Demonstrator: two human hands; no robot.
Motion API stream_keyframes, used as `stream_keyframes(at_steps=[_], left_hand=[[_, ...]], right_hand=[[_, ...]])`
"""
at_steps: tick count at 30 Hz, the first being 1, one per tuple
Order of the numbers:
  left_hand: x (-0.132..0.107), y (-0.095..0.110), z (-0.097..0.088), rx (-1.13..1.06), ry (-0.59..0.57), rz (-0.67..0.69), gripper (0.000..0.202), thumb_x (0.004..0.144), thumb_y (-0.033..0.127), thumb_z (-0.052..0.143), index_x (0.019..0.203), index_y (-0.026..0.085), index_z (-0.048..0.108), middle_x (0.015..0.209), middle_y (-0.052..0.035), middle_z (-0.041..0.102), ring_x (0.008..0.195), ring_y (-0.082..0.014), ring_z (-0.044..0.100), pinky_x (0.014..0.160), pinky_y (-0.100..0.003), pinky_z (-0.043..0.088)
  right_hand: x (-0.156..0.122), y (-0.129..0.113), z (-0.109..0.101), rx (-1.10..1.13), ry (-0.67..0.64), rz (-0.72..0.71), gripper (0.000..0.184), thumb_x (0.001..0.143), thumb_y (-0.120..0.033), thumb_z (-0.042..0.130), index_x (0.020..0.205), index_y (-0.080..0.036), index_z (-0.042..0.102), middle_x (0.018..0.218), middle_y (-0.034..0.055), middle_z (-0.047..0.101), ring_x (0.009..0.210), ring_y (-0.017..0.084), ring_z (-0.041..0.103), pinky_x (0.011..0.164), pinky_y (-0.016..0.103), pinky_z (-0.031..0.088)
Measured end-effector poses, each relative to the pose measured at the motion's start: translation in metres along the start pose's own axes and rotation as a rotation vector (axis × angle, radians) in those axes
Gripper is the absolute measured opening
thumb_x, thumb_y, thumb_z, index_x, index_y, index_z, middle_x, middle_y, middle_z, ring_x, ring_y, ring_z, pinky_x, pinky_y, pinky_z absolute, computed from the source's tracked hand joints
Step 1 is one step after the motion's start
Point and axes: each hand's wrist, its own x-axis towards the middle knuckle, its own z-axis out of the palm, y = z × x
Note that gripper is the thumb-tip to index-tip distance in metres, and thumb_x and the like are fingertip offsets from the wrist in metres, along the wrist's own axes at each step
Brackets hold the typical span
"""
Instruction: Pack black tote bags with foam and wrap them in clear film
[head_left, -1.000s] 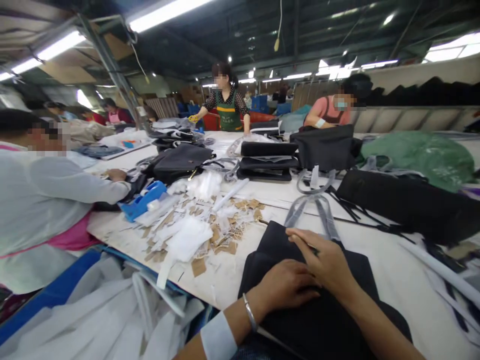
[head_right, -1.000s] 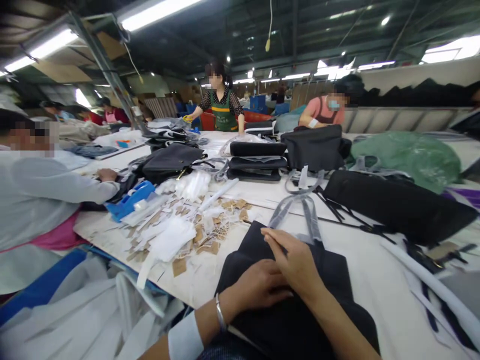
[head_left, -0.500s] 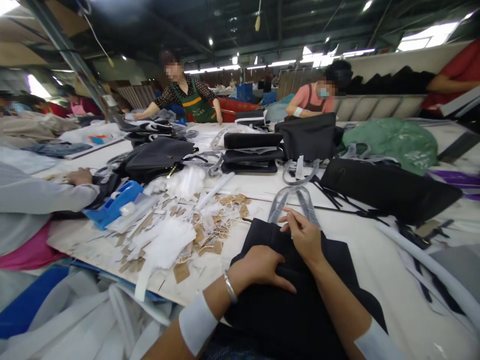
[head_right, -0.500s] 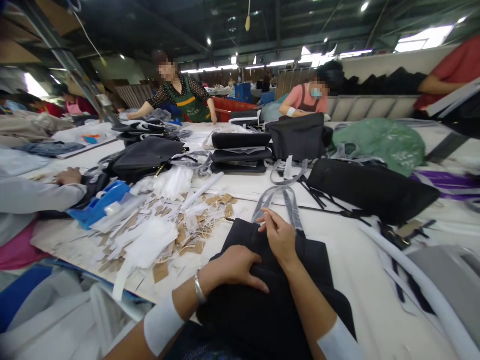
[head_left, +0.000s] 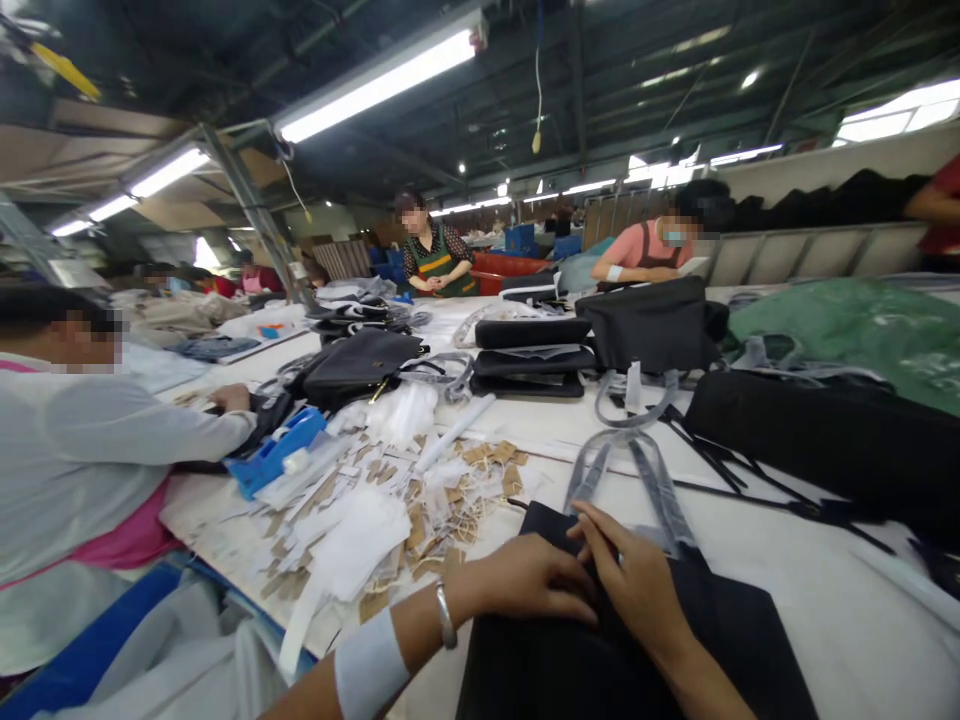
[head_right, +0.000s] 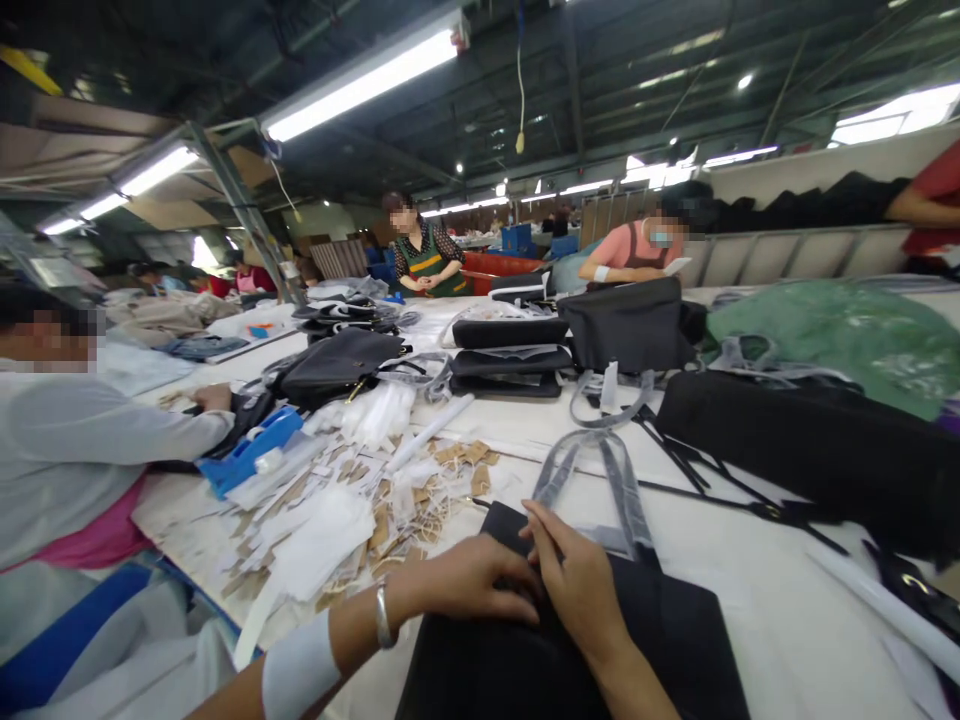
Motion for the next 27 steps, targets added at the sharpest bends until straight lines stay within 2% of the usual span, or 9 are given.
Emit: stream_keyframes(at_steps=[2, 4, 8, 11, 15, 18, 21, 24, 27], left_hand=[[-0.002, -0.022, -0.031, 0.065, 0.206, -0.197, 0.022, 0.091, 0.042, 0.061, 0.101, 0.027, 0.074, 0.093, 0.0039, 0.076, 0.084, -0.0125, 0.07, 0.076, -0.018, 0.05], [-0.002, -0.054, -0.066, 0.174, 0.383, -0.384, 0.025, 0.097, 0.035, 0.051, 0.105, 0.023, 0.072, 0.102, -0.0003, 0.075, 0.094, -0.0152, 0.069, 0.085, -0.023, 0.05], [0.0, -0.122, -0.115, 0.338, 0.566, -0.663, 0.028, 0.098, 0.029, 0.051, 0.12, 0.015, 0.062, 0.122, -0.011, 0.065, 0.111, -0.023, 0.062, 0.1, -0.044, 0.047], [-0.003, -0.159, -0.124, 0.398, 0.576, -0.79, 0.034, 0.094, 0.034, 0.06, 0.122, 0.016, 0.059, 0.124, -0.0099, 0.061, 0.109, -0.0241, 0.061, 0.094, -0.048, 0.051], [-0.008, -0.181, -0.12, 0.431, 0.572, -0.847, 0.033, 0.094, 0.034, 0.06, 0.121, 0.016, 0.059, 0.123, -0.0096, 0.061, 0.107, -0.0234, 0.062, 0.092, -0.046, 0.053], [-0.013, -0.182, -0.125, 0.442, 0.609, -0.816, 0.035, 0.094, 0.033, 0.059, 0.125, 0.017, 0.057, 0.127, -0.0107, 0.06, 0.112, -0.0248, 0.06, 0.097, -0.049, 0.05], [-0.017, -0.167, -0.129, 0.439, 0.654, -0.714, 0.039, 0.093, 0.025, 0.059, 0.131, 0.017, 0.055, 0.136, -0.0137, 0.057, 0.125, -0.0275, 0.054, 0.107, -0.047, 0.042], [-0.02, -0.128, -0.116, 0.394, 0.676, -0.578, 0.039, 0.094, 0.024, 0.054, 0.132, 0.018, 0.057, 0.135, -0.0112, 0.061, 0.124, -0.0258, 0.057, 0.108, -0.041, 0.044], [-0.027, -0.066, -0.079, 0.312, 0.626, -0.418, 0.032, 0.096, 0.033, 0.05, 0.123, 0.024, 0.065, 0.122, -0.0025, 0.07, 0.11, -0.02, 0.066, 0.099, -0.034, 0.052]], right_hand=[[-0.001, 0.003, 0.003, 0.001, -0.006, -0.003, 0.036, 0.098, -0.043, 0.045, 0.121, -0.025, 0.065, 0.087, -0.0002, 0.075, 0.071, 0.017, 0.072, 0.071, 0.029, 0.057], [-0.002, 0.006, 0.005, 0.003, 0.006, 0.001, 0.036, 0.098, -0.043, 0.045, 0.122, -0.026, 0.065, 0.088, 0.0002, 0.075, 0.072, 0.017, 0.072, 0.071, 0.029, 0.057], [-0.003, 0.008, 0.009, 0.008, 0.036, -0.005, 0.036, 0.098, -0.043, 0.045, 0.121, -0.025, 0.066, 0.085, 0.0008, 0.076, 0.068, 0.017, 0.071, 0.067, 0.029, 0.058], [-0.004, 0.01, 0.011, 0.012, 0.032, -0.029, 0.036, 0.098, -0.043, 0.046, 0.12, -0.025, 0.066, 0.083, 0.0004, 0.075, 0.067, 0.017, 0.071, 0.068, 0.029, 0.058], [-0.005, 0.011, 0.011, 0.013, 0.017, -0.038, 0.035, 0.097, -0.042, 0.046, 0.12, -0.025, 0.066, 0.084, 0.0003, 0.075, 0.067, 0.017, 0.071, 0.068, 0.029, 0.058], [-0.005, 0.011, 0.012, 0.01, -0.001, -0.022, 0.035, 0.097, -0.042, 0.046, 0.12, -0.025, 0.066, 0.084, 0.0, 0.075, 0.067, 0.017, 0.071, 0.068, 0.029, 0.058], [-0.006, 0.007, 0.013, 0.011, -0.041, -0.012, 0.034, 0.098, -0.04, 0.044, 0.12, -0.025, 0.066, 0.084, 0.0, 0.075, 0.068, 0.016, 0.071, 0.07, 0.029, 0.057], [-0.006, 0.001, 0.012, 0.017, -0.084, -0.016, 0.033, 0.099, -0.038, 0.044, 0.119, -0.025, 0.067, 0.084, -0.0001, 0.075, 0.067, 0.016, 0.07, 0.07, 0.029, 0.056], [-0.004, -0.003, 0.007, 0.017, -0.018, 0.049, 0.033, 0.098, -0.039, 0.044, 0.116, -0.025, 0.068, 0.085, 0.0, 0.075, 0.067, 0.016, 0.07, 0.071, 0.029, 0.055]])
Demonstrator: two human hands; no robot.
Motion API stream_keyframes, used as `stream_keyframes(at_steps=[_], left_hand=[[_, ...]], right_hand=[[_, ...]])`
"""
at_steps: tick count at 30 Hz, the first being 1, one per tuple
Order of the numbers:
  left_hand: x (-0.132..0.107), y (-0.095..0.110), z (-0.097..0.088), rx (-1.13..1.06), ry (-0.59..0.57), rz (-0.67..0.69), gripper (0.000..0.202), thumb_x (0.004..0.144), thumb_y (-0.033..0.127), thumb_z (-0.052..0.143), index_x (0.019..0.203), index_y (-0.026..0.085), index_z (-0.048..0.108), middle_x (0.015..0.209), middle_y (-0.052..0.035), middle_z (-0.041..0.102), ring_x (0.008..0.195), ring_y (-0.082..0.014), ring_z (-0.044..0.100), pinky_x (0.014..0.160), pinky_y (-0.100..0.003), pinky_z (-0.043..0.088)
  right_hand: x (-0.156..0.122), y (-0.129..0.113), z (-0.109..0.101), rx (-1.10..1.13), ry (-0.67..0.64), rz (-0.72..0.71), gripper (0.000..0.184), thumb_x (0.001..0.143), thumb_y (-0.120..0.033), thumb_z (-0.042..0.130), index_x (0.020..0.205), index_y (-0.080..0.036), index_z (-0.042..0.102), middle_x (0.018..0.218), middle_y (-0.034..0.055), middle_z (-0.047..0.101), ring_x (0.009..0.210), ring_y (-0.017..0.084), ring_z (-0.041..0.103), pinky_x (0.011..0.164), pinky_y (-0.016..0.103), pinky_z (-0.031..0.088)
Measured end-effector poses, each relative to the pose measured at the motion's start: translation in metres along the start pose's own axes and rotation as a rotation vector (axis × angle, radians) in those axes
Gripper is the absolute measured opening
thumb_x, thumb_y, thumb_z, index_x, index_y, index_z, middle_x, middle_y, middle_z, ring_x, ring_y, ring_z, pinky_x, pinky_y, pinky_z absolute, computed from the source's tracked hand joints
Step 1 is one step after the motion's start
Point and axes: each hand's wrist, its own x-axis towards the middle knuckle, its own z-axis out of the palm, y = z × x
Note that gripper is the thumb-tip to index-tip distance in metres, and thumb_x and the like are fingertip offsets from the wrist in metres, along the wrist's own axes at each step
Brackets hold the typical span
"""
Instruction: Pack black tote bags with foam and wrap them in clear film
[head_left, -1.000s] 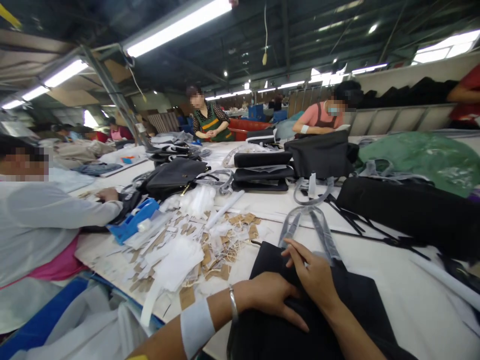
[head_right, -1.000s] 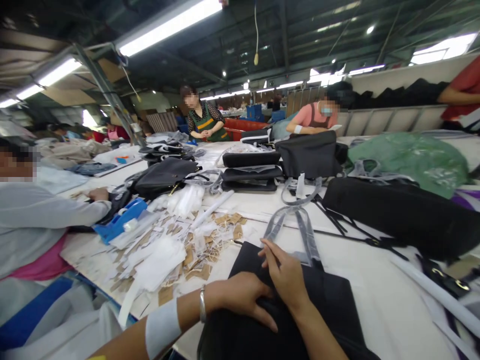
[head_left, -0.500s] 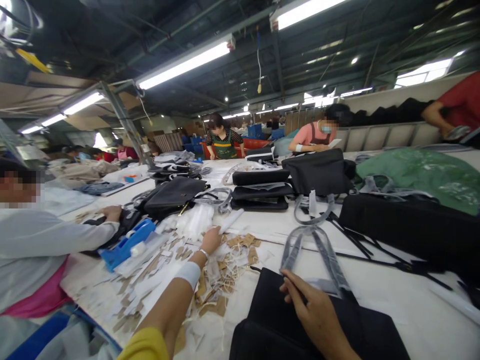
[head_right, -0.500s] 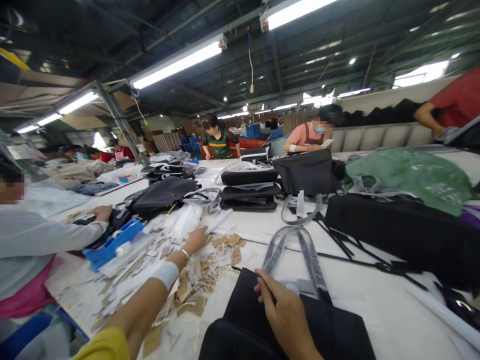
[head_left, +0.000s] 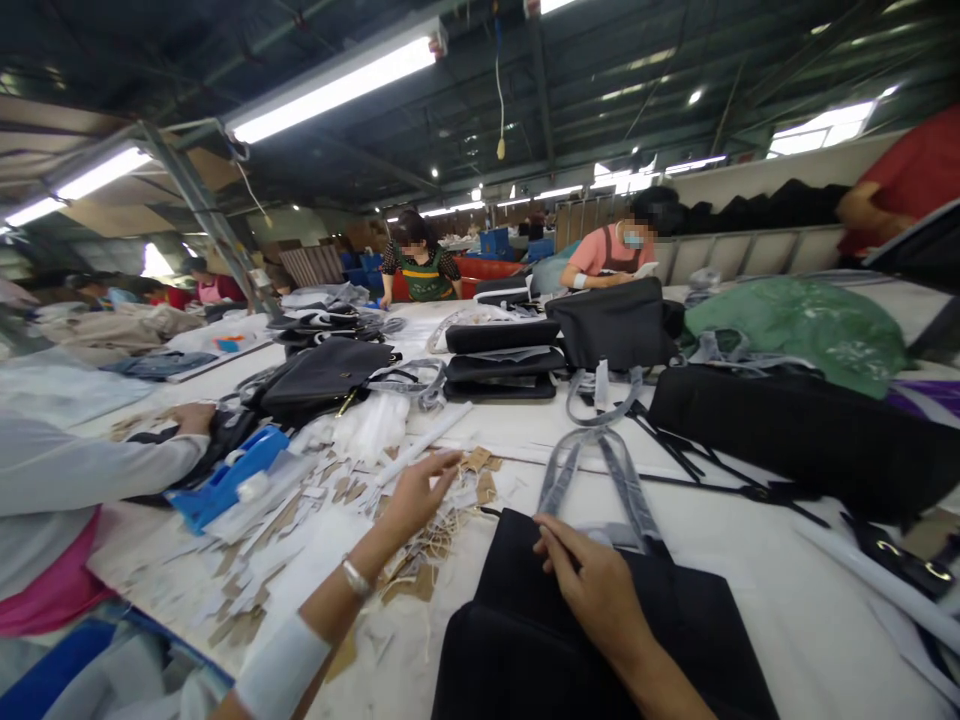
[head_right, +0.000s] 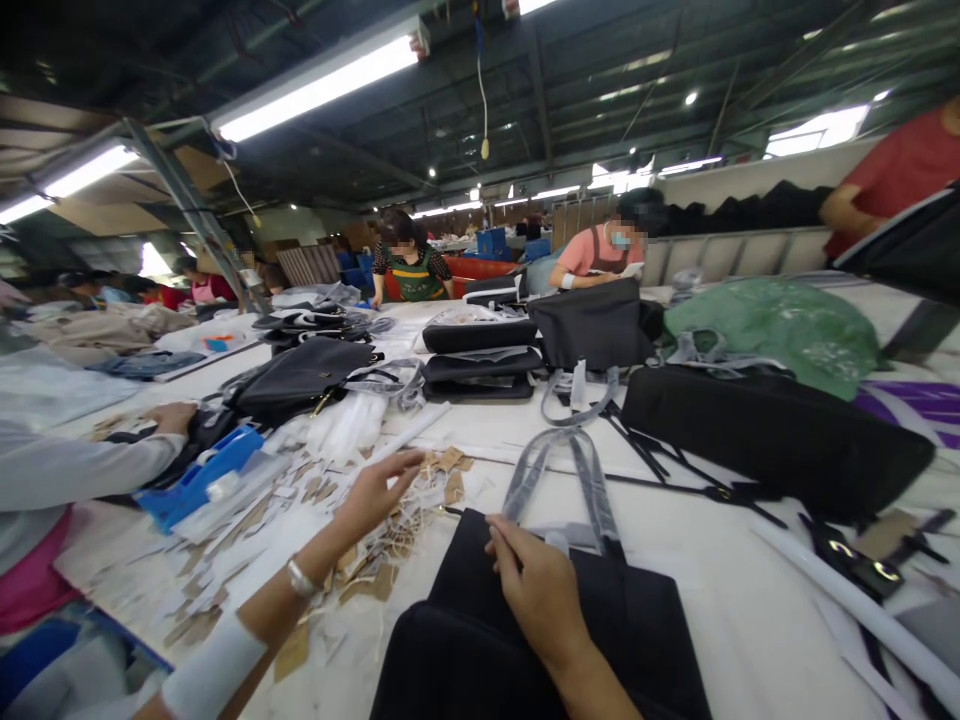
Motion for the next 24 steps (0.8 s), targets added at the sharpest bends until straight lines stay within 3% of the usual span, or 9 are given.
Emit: stream_keyframes(at_steps=[4, 6, 8, 11, 14, 17, 24], left_hand=[[-0.079, 0.072, 0.015, -0.196, -0.22, 0.244, 0.03, 0.097, 0.039, 0.051, 0.124, 0.033, 0.064, 0.122, 0.0017, 0.07, 0.112, -0.0177, 0.065, 0.1, -0.032, 0.051], [-0.111, 0.091, 0.029, -0.166, -0.292, 0.307, 0.037, 0.094, 0.04, 0.056, 0.13, 0.033, 0.059, 0.129, 0.0002, 0.066, 0.118, -0.0209, 0.061, 0.105, -0.037, 0.047], [-0.13, 0.098, 0.043, -0.094, -0.28, 0.323, 0.042, 0.092, 0.039, 0.059, 0.134, 0.031, 0.056, 0.13, -0.0031, 0.065, 0.118, -0.0252, 0.06, 0.107, -0.045, 0.045], [-0.139, 0.098, 0.058, -0.032, -0.216, 0.291, 0.038, 0.094, 0.038, 0.055, 0.131, 0.029, 0.058, 0.12, -0.006, 0.068, 0.109, -0.0261, 0.061, 0.099, -0.046, 0.047], [-0.137, 0.096, 0.062, -0.019, -0.185, 0.282, 0.033, 0.096, 0.037, 0.052, 0.126, 0.029, 0.061, 0.113, -0.005, 0.069, 0.104, -0.0248, 0.062, 0.096, -0.045, 0.048], [-0.136, 0.098, 0.061, -0.004, -0.175, 0.291, 0.032, 0.096, 0.036, 0.052, 0.125, 0.029, 0.061, 0.114, -0.0041, 0.069, 0.104, -0.0246, 0.062, 0.096, -0.045, 0.048], [-0.145, 0.097, 0.06, 0.03, -0.174, 0.298, 0.031, 0.096, 0.035, 0.05, 0.124, 0.028, 0.062, 0.114, -0.0061, 0.07, 0.104, -0.0258, 0.063, 0.095, -0.045, 0.049]], right_hand=[[0.004, -0.005, -0.013, 0.078, 0.149, 0.115, 0.035, 0.097, -0.043, 0.045, 0.115, -0.023, 0.068, 0.085, 0.001, 0.075, 0.068, 0.016, 0.071, 0.069, 0.028, 0.055], [0.006, -0.005, -0.016, 0.115, 0.174, 0.129, 0.037, 0.097, -0.044, 0.045, 0.115, -0.022, 0.067, 0.084, 0.0018, 0.075, 0.067, 0.017, 0.071, 0.067, 0.027, 0.055], [0.007, -0.004, -0.014, 0.104, 0.144, 0.12, 0.038, 0.098, -0.044, 0.043, 0.114, -0.021, 0.067, 0.083, 0.0022, 0.076, 0.066, 0.017, 0.071, 0.067, 0.028, 0.056], [0.005, 0.002, -0.006, -0.127, 0.045, 0.056, 0.036, 0.099, -0.036, 0.039, 0.12, -0.022, 0.065, 0.105, 0.0058, 0.075, 0.092, 0.021, 0.071, 0.084, 0.033, 0.054], [0.003, 0.01, 0.001, -0.471, -0.103, 0.001, 0.036, 0.096, -0.025, 0.045, 0.126, -0.017, 0.061, 0.128, 0.0125, 0.065, 0.12, 0.026, 0.058, 0.104, 0.041, 0.042], [0.0, 0.014, 0.003, -0.582, -0.195, 0.018, 0.036, 0.094, -0.025, 0.05, 0.126, -0.013, 0.061, 0.117, 0.0157, 0.069, 0.112, 0.03, 0.061, 0.102, 0.047, 0.04], [-0.005, 0.008, 0.001, -0.604, -0.233, 0.036, 0.037, 0.095, -0.031, 0.052, 0.128, -0.017, 0.06, 0.114, 0.0132, 0.07, 0.109, 0.028, 0.061, 0.097, 0.04, 0.039]])
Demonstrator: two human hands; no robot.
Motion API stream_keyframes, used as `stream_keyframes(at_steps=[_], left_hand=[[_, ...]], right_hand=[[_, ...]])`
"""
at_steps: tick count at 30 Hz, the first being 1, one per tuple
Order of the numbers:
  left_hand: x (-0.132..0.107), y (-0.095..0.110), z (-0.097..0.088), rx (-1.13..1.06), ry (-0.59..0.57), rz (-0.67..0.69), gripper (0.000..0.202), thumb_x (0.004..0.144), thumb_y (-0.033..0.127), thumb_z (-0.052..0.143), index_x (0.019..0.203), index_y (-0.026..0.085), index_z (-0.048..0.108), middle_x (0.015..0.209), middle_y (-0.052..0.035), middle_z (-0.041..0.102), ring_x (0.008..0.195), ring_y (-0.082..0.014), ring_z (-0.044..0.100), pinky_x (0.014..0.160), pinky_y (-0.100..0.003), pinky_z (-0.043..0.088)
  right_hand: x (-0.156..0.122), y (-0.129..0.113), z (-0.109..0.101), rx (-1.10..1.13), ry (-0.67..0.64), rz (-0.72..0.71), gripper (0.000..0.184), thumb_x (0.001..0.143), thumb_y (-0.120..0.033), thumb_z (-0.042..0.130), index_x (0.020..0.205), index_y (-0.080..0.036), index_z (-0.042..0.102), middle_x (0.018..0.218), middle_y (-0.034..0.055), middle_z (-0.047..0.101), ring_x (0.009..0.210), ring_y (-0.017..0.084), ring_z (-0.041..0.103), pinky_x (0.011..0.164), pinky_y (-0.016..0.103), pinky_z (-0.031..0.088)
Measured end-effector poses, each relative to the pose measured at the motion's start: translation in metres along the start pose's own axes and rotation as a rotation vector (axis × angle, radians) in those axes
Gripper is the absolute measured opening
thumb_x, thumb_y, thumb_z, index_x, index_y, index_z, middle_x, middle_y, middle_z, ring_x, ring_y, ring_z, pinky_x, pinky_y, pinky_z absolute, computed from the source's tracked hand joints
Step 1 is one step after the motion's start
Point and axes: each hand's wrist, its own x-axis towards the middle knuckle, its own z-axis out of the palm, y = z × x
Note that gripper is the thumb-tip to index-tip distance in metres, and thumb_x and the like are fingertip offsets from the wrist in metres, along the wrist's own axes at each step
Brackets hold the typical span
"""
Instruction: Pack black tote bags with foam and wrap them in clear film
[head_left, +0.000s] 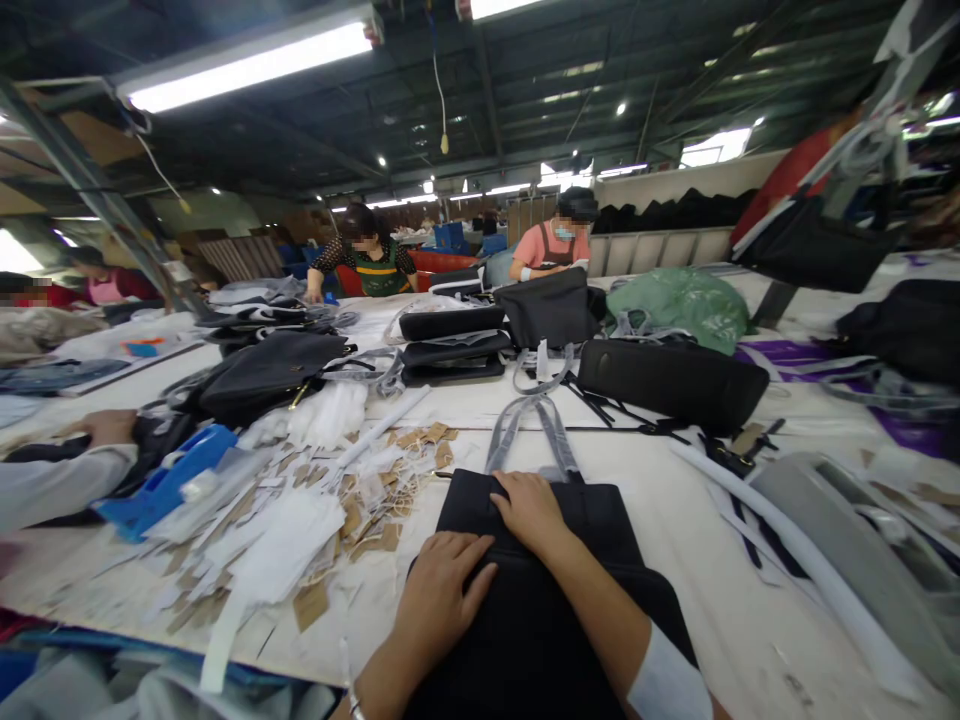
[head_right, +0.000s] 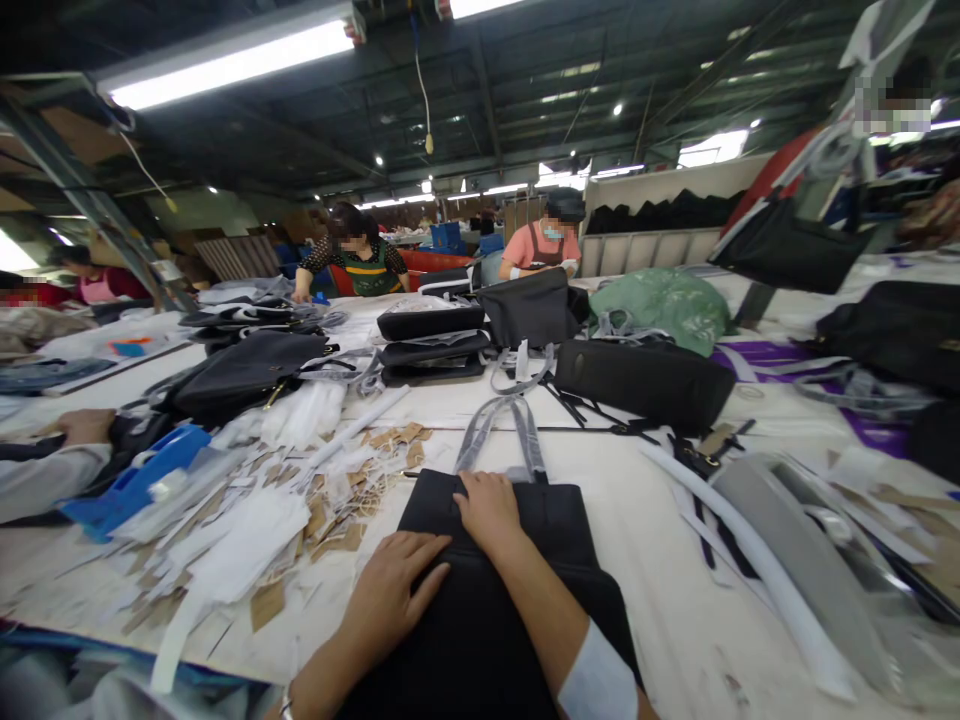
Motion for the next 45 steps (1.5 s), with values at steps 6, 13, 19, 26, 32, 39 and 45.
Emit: stream_keyframes(at_steps=[6, 13, 19, 26, 32, 39, 45], left_hand=[[-0.007, 0.0, 0.003, 0.01, 0.02, -0.023, 0.031, 0.096, 0.035, 0.051, 0.125, 0.029, 0.061, 0.114, -0.0051, 0.069, 0.104, -0.0251, 0.063, 0.094, -0.045, 0.051], [-0.005, -0.003, 0.005, 0.008, 0.011, -0.004, 0.031, 0.097, 0.034, 0.051, 0.126, 0.026, 0.058, 0.116, -0.0046, 0.069, 0.106, -0.0238, 0.063, 0.094, -0.044, 0.051], [-0.006, -0.004, 0.005, 0.019, 0.047, 0.016, 0.03, 0.096, 0.033, 0.053, 0.124, 0.025, 0.06, 0.114, -0.0048, 0.07, 0.104, -0.0242, 0.065, 0.092, -0.044, 0.053], [-0.009, -0.005, 0.007, 0.009, 0.076, 0.02, 0.03, 0.094, 0.034, 0.056, 0.122, 0.026, 0.063, 0.112, -0.0054, 0.072, 0.102, -0.0256, 0.067, 0.091, -0.044, 0.056], [0.028, -0.02, -0.023, -0.192, 0.175, -0.06, 0.022, 0.095, 0.03, 0.053, 0.108, 0.028, 0.07, 0.108, -0.0015, 0.075, 0.1, -0.0195, 0.07, 0.091, -0.032, 0.056], [0.188, -0.038, -0.024, -0.222, 0.021, -0.087, 0.026, 0.091, 0.026, 0.054, 0.112, 0.02, 0.07, 0.106, -0.0045, 0.076, 0.091, -0.0184, 0.071, 0.082, -0.027, 0.055], [0.28, -0.049, 0.032, -0.106, -0.013, -0.125, 0.024, 0.089, 0.026, 0.057, 0.109, 0.016, 0.068, 0.105, -0.0093, 0.074, 0.091, -0.021, 0.069, 0.086, -0.031, 0.051]], right_hand=[[-0.003, -0.005, 0.002, 0.013, -0.012, -0.009, 0.037, 0.095, -0.03, 0.053, 0.128, -0.016, 0.059, 0.113, 0.0133, 0.07, 0.108, 0.028, 0.06, 0.098, 0.041, 0.038], [-0.004, -0.005, 0.008, 0.038, -0.001, -0.002, 0.04, 0.094, -0.026, 0.052, 0.132, -0.016, 0.057, 0.128, 0.0145, 0.063, 0.119, 0.029, 0.055, 0.107, 0.046, 0.034], [-0.003, -0.012, 0.006, 0.222, 0.101, -0.081, 0.039, 0.092, -0.018, 0.051, 0.131, -0.018, 0.059, 0.138, 0.011, 0.057, 0.128, 0.024, 0.049, 0.113, 0.042, 0.032], [-0.004, -0.012, 0.01, 0.313, -0.003, -0.155, 0.03, 0.088, -0.014, 0.055, 0.114, -0.018, 0.069, 0.122, 0.0082, 0.067, 0.116, 0.023, 0.058, 0.104, 0.034, 0.043], [-0.005, -0.015, 0.011, 0.306, 0.015, -0.181, 0.027, 0.088, -0.014, 0.054, 0.109, -0.018, 0.071, 0.113, 0.0068, 0.071, 0.109, 0.022, 0.062, 0.098, 0.033, 0.046], [-0.006, -0.023, 0.009, 0.335, 0.023, -0.224, 0.028, 0.093, -0.015, 0.048, 0.107, -0.023, 0.071, 0.108, 0.0029, 0.073, 0.099, 0.018, 0.066, 0.087, 0.026, 0.047], [-0.004, -0.021, 0.036, 0.267, 0.126, -0.323, 0.023, 0.09, -0.015, 0.053, 0.104, -0.024, 0.069, 0.099, 0.001, 0.075, 0.088, 0.016, 0.068, 0.077, 0.023, 0.048]])
